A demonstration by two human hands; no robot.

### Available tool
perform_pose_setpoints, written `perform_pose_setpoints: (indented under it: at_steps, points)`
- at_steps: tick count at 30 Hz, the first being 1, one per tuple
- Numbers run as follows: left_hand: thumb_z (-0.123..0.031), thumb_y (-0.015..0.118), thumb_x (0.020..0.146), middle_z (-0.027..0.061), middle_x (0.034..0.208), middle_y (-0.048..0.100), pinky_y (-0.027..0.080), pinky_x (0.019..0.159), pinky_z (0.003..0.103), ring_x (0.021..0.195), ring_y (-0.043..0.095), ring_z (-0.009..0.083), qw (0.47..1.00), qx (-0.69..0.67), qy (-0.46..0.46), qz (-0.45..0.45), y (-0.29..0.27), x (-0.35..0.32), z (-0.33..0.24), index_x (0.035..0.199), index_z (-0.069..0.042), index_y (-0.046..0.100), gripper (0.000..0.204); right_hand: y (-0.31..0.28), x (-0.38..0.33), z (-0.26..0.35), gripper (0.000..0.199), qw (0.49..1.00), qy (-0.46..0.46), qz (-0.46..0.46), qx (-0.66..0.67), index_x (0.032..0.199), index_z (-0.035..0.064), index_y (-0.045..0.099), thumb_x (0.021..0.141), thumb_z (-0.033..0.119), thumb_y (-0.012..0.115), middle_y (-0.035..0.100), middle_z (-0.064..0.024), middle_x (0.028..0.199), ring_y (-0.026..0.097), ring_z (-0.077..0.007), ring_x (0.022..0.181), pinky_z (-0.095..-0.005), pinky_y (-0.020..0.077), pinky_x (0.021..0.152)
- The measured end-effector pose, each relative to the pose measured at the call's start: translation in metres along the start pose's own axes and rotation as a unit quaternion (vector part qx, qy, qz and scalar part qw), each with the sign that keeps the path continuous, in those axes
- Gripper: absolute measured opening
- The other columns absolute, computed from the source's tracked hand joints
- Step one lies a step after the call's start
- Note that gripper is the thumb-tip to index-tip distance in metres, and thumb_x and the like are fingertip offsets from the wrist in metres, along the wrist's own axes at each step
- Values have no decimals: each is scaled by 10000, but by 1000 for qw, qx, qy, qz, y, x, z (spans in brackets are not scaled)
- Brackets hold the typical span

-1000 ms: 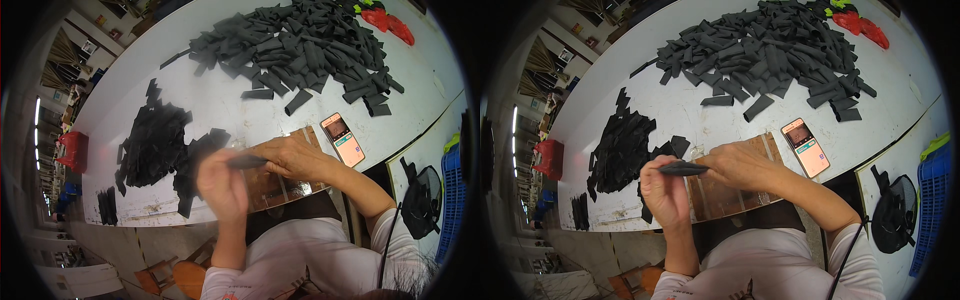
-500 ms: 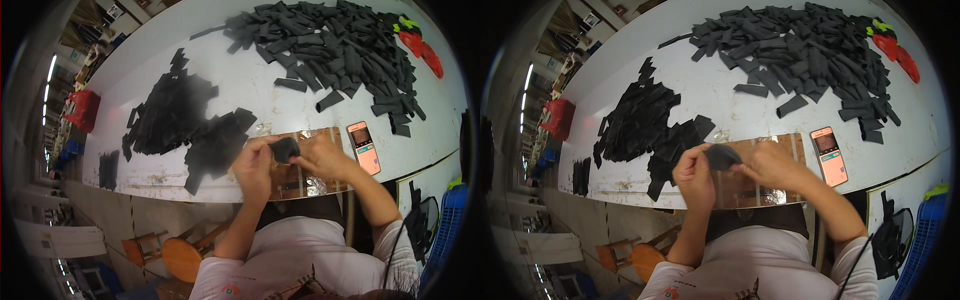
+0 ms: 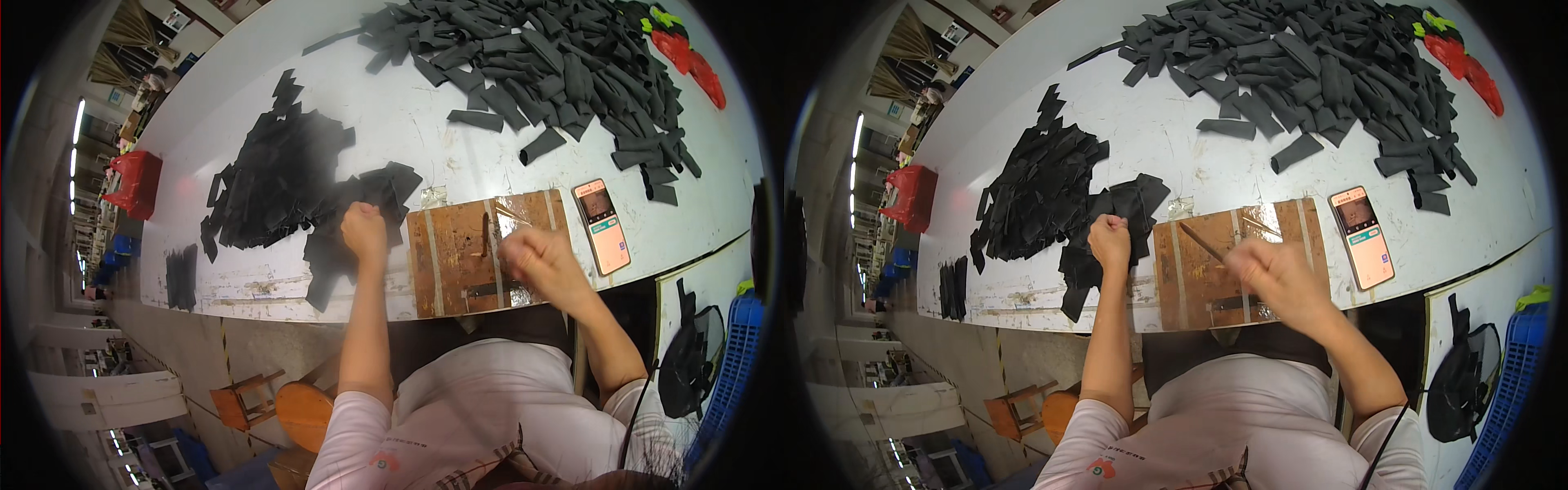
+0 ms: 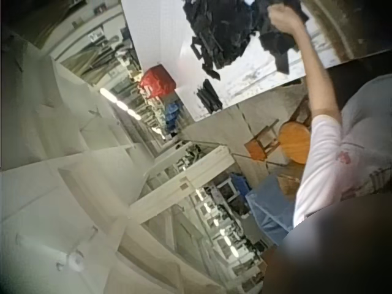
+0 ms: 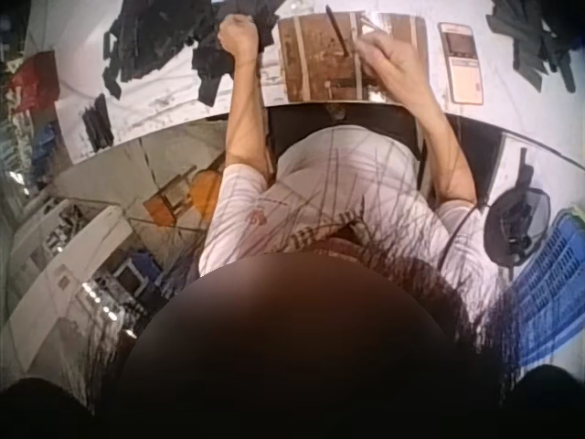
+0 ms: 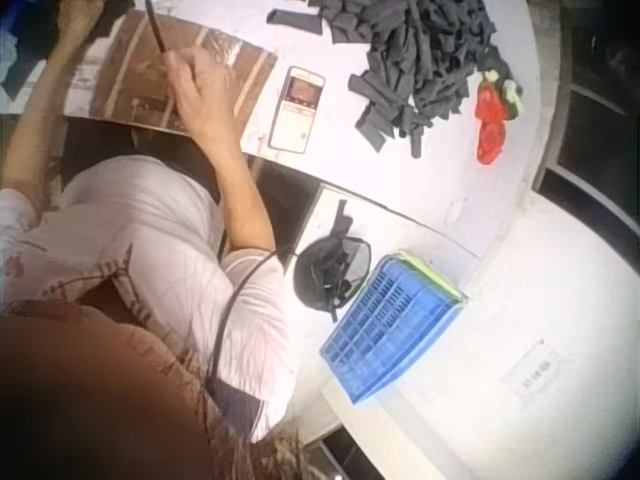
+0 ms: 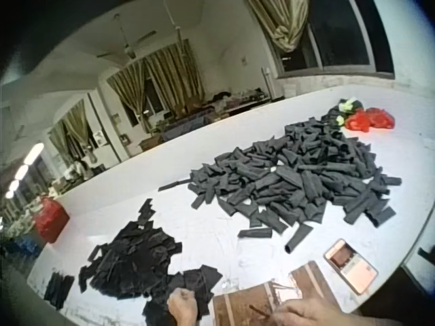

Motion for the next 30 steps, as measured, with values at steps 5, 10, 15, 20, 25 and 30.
perform_pose_setpoints:
  at_steps: [5,10,15,20,25,30]
  points:
    - [-42,603,733,-16,599,525,322,481,169,548,427,24,897,-424,-58,114,-26,-17,-22,722,-27,532,73,45,-7,-9,221,997,-15,53,53,800,11,555,832,223,503,523,-18,589,470,-93,515,-225,375,477]
    - [-4,592,729,-2,665,562,370,558,163,591,479,39,855,-382,-10,352,-56,-87,-85,830,-21,561,107,93,-1,-45,180,893,212,129,376,907,-4,547,837,157,508,583,-43,774,555,-125,630,-247,461,563]
    - [-37,556,757,56,779,573,413,588,202,667,526,100,747,-585,-146,279,-68,-126,-62,968,0,500,221,110,2,-35,216,790,183,131,571,945,-7,551,824,171,539,604,-111,879,602,-179,785,-310,507,698]
    - [-119,525,784,127,833,580,435,592,252,684,552,156,705,-633,-164,275,-76,-159,-56,1007,40,465,279,110,-3,-39,201,791,172,100,578,905,-22,548,818,159,547,602,-106,853,600,-186,776,-320,508,697]
    - [-44,543,774,101,764,581,443,581,218,637,558,129,754,-587,-142,260,-77,-166,-54,943,41,517,190,113,-9,-38,187,800,175,106,563,888,-11,550,818,162,548,600,-91,831,596,-167,749,-301,507,663]
    - [-35,565,766,73,713,577,433,548,193,593,543,104,773,-568,-144,244,-78,-167,-54,893,38,538,149,117,-14,-34,158,822,169,105,534,811,19,568,815,176,555,604,-76,757,588,-132,644,-267,489,548]
Point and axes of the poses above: each hand's wrist, its own x-axis towards the middle knuckle, its own y-axis out of the palm, z = x × y, the point moved 9 cm from there along x, towards the middle knuckle
